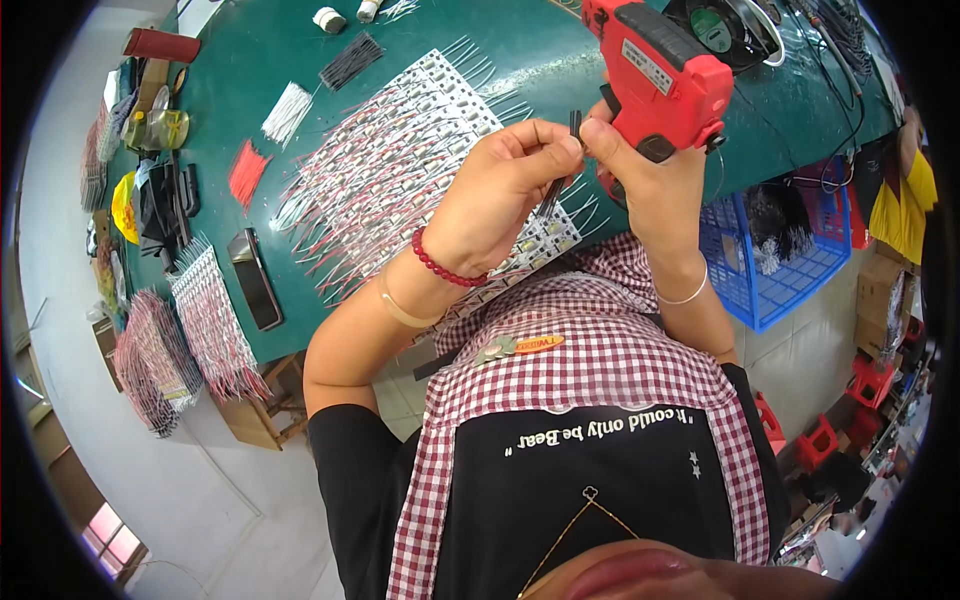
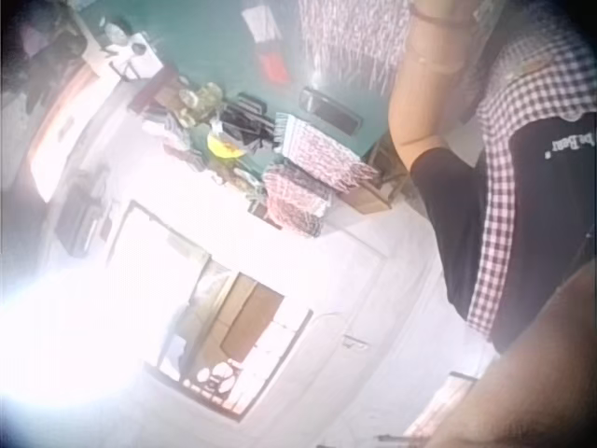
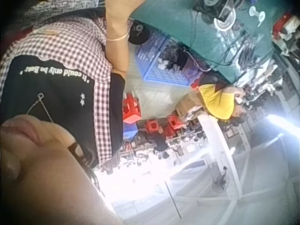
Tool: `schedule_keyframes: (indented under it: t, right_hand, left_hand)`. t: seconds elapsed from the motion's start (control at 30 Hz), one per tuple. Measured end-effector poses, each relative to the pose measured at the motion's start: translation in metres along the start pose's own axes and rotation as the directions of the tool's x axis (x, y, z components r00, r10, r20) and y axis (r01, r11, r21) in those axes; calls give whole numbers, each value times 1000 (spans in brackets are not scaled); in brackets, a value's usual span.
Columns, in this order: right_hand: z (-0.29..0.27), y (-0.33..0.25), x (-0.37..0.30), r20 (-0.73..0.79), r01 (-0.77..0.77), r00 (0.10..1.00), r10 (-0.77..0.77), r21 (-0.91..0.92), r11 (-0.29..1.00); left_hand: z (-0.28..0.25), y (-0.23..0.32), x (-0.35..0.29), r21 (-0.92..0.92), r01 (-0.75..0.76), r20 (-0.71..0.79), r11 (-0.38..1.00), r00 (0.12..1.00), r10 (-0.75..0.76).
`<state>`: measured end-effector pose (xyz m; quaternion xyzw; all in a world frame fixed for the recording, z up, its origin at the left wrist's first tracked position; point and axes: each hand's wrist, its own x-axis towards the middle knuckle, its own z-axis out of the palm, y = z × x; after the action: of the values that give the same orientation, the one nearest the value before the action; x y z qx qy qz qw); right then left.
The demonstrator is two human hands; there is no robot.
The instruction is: The person uses a soldering iron to attach small wires to a large LED strip board. They repeatedly pick up individual wires, place them on the board, and apply the soldering iron to secure them. The person works methodically across the board, handling wires one at a time.
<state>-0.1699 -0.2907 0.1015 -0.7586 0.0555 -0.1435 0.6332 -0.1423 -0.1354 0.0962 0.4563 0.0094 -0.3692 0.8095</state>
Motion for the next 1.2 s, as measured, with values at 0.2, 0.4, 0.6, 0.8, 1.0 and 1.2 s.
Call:
schedule_keyframes:
  t: [0.2, 0.4, 0.6, 0.8, 1.0, 1.2]
  right_hand:
    - [2, -5, 3, -43, -56, 997, 63, 151, 987]
    - [-1, -3, 4, 35, -110, 994, 106, 121, 987]
    - [4, -1, 5, 33, -103, 994, 100, 140, 985]
    - [13, 1, 7, -19, -31, 999, 35, 204, 978]
    - [14, 3, 10, 13, -48, 999, 47, 195, 980]
    - [14, 9, 13, 44, -40, 998, 34, 157, 987]
  left_hand:
    - [-2, 1, 0, -26, 2, 8, 1000, 1000, -2]
    - [-5, 0, 1, -31, -2, 15, 1000, 1000, 3]
    - [-8, 0, 0, -49, -5, 10, 999, 1000, 6]
    - [-11, 0, 0, -62, -7, 14, 998, 1000, 8]
    - [-14, -1, 3, -45, -11, 1, 999, 1000, 11]
    - [-17, 2, 7, 6, -20, -4, 1000, 1000, 20]
